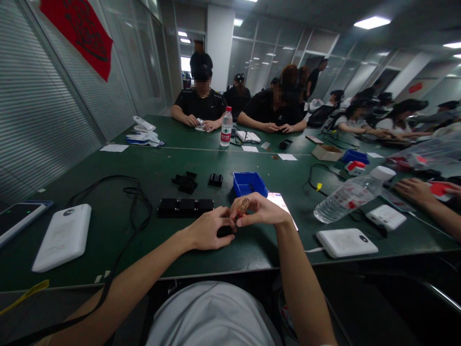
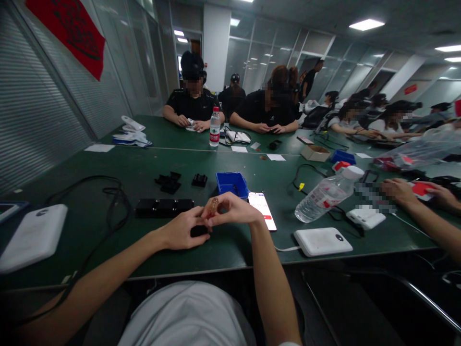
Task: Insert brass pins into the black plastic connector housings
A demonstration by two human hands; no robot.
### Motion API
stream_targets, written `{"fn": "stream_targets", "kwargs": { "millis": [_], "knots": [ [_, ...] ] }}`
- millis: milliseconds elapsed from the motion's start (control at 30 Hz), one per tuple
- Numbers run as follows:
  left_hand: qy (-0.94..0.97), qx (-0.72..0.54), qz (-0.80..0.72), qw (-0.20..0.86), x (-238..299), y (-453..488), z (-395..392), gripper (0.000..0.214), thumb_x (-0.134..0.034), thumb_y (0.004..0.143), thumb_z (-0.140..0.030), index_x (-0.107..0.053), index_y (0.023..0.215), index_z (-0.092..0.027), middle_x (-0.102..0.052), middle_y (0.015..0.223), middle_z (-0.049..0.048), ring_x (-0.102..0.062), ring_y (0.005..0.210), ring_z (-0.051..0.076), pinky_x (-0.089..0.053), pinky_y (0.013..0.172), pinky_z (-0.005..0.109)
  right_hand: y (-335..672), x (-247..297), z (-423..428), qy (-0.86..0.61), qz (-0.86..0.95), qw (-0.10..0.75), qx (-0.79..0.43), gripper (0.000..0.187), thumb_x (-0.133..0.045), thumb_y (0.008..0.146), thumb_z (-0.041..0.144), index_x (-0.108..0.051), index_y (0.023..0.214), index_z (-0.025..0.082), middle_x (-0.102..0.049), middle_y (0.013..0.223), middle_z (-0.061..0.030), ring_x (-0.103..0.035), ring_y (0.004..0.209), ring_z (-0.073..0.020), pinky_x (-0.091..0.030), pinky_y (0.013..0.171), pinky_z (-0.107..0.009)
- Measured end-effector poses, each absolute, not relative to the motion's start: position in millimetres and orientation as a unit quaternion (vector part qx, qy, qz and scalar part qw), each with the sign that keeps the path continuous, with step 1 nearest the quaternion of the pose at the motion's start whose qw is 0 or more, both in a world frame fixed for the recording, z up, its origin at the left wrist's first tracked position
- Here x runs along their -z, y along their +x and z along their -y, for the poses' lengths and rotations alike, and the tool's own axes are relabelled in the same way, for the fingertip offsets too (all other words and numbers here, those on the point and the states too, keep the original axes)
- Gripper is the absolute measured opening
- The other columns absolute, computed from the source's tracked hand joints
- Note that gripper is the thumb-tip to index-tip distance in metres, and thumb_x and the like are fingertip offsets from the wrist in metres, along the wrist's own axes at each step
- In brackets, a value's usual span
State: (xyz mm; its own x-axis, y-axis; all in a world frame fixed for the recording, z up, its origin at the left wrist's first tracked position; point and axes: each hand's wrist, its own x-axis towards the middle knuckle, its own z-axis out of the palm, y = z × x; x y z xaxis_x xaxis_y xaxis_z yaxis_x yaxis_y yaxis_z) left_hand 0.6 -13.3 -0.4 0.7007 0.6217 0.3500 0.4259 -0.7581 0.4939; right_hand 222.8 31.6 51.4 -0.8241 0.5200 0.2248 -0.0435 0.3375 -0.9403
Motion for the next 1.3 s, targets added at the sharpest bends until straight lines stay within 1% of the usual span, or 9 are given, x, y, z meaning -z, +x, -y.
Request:
{"fn": "stream_targets", "kwargs": {
  "millis": [233, 300, 400, 467, 767, 900, 967, 1167, 1300],
  "knots": [
    [0.904, -0.241, -0.302, 0.184, 0.0, 1.0, 13.6, 0.014, -0.073, 0.088, -0.029, -0.077, 0.100, -0.021, -0.064, 0.110, 0.0072, -0.065, 0.104, 0.024, -0.055, 0.099, 0.038, 220.8, -52.9, -30.8, -0.164, 0.765, 0.264, -0.563, 0.019, -0.088, 0.077, 0.022, -0.072, 0.075, 0.013, -0.075, 0.095, -0.0068, -0.067, 0.081, -0.0136, -0.054, 0.077, -0.029],
    [0.901, -0.250, -0.298, 0.194, 0.3, 1.0, 13.6, 0.012, -0.073, 0.088, -0.027, -0.076, 0.098, -0.021, -0.065, 0.113, 0.0070, -0.065, 0.108, 0.024, -0.054, 0.102, 0.038, 220.7, -53.1, -30.3, -0.179, 0.758, 0.264, -0.568, 0.020, -0.090, 0.075, 0.023, -0.074, 0.082, 0.013, -0.075, 0.091, -0.0050, -0.067, 0.079, -0.0135, -0.054, 0.074, -0.028],
    [0.897, -0.261, -0.288, 0.212, 0.8, 0.9, 13.7, 0.009, -0.073, 0.088, -0.024, -0.075, 0.097, -0.021, -0.065, 0.117, 0.0072, -0.064, 0.114, 0.024, -0.052, 0.107, 0.038, 221.4, -53.0, -30.0, -0.202, 0.753, 0.259, -0.571, 0.036, -0.091, 0.073, 0.021, -0.075, 0.104, 0.014, -0.071, 0.081, 0.0006, -0.063, 0.069, -0.0100, -0.049, 0.064, -0.023],
    [0.895, -0.262, -0.291, 0.216, 1.0, 0.8, 13.7, 0.010, -0.073, 0.088, -0.025, -0.076, 0.097, -0.021, -0.064, 0.118, 0.0081, -0.064, 0.114, 0.024, -0.052, 0.108, 0.039, 222.3, -52.8, -29.9, -0.199, 0.750, 0.253, -0.578, 0.041, -0.091, 0.073, 0.020, -0.074, 0.109, 0.015, -0.071, 0.081, 0.0014, -0.063, 0.068, -0.0092, -0.048, 0.063, -0.021],
    [0.895, -0.248, -0.303, 0.216, -2.2, 0.3, 14.8, 0.012, -0.072, 0.089, -0.029, -0.077, 0.097, -0.021, -0.062, 0.121, 0.0100, -0.066, 0.109, 0.025, -0.054, 0.105, 0.041, 225.1, -52.3, -29.7, -0.193, 0.760, 0.246, -0.570, 0.036, -0.088, 0.078, 0.024, -0.073, 0.109, 0.014, -0.074, 0.088, -0.0031, -0.066, 0.075, -0.0119, -0.052, 0.068, -0.024],
    [0.896, -0.246, -0.306, 0.208, -2.8, 0.7, 15.4, 0.011, -0.073, 0.088, -0.027, -0.077, 0.096, -0.021, -0.062, 0.116, 0.0098, -0.066, 0.107, 0.024, -0.055, 0.102, 0.040, 224.6, -50.2, -30.5, -0.175, 0.761, 0.262, -0.567, 0.021, -0.084, 0.083, 0.028, -0.073, 0.092, 0.013, -0.074, 0.101, -0.0075, -0.063, 0.076, -0.0113, -0.052, 0.070, -0.026],
    [0.897, -0.244, -0.306, 0.205, -2.2, 1.1, 15.2, 0.011, -0.073, 0.088, -0.027, -0.077, 0.096, -0.021, -0.062, 0.115, 0.0097, -0.066, 0.107, 0.025, -0.055, 0.101, 0.040, 224.0, -49.4, -30.8, -0.168, 0.759, 0.265, -0.571, 0.020, -0.084, 0.084, 0.029, -0.071, 0.087, 0.013, -0.073, 0.105, -0.0082, -0.063, 0.079, -0.0118, -0.053, 0.072, -0.026],
    [0.899, -0.256, -0.299, 0.193, -0.4, 1.9, 13.9, 0.010, -0.074, 0.088, -0.028, -0.077, 0.094, -0.020, -0.062, 0.114, 0.0099, -0.065, 0.108, 0.026, -0.055, 0.100, 0.040, 221.9, -49.0, -31.4, -0.176, 0.754, 0.256, -0.578, 0.023, -0.087, 0.080, 0.029, -0.071, 0.081, 0.013, -0.074, 0.099, -0.0067, -0.066, 0.083, -0.0139, -0.054, 0.078, -0.028],
    [0.898, -0.253, -0.299, 0.198, -1.3, 1.8, 14.1, 0.011, -0.073, 0.089, -0.028, -0.077, 0.095, -0.020, -0.061, 0.114, 0.0102, -0.065, 0.106, 0.026, -0.055, 0.099, 0.040, 221.2, -49.9, -30.6, -0.183, 0.749, 0.253, -0.584, 0.021, -0.088, 0.079, 0.026, -0.076, 0.091, 0.014, -0.074, 0.096, -0.0050, -0.064, 0.076, -0.0116, -0.053, 0.072, -0.026]
  ]
}}
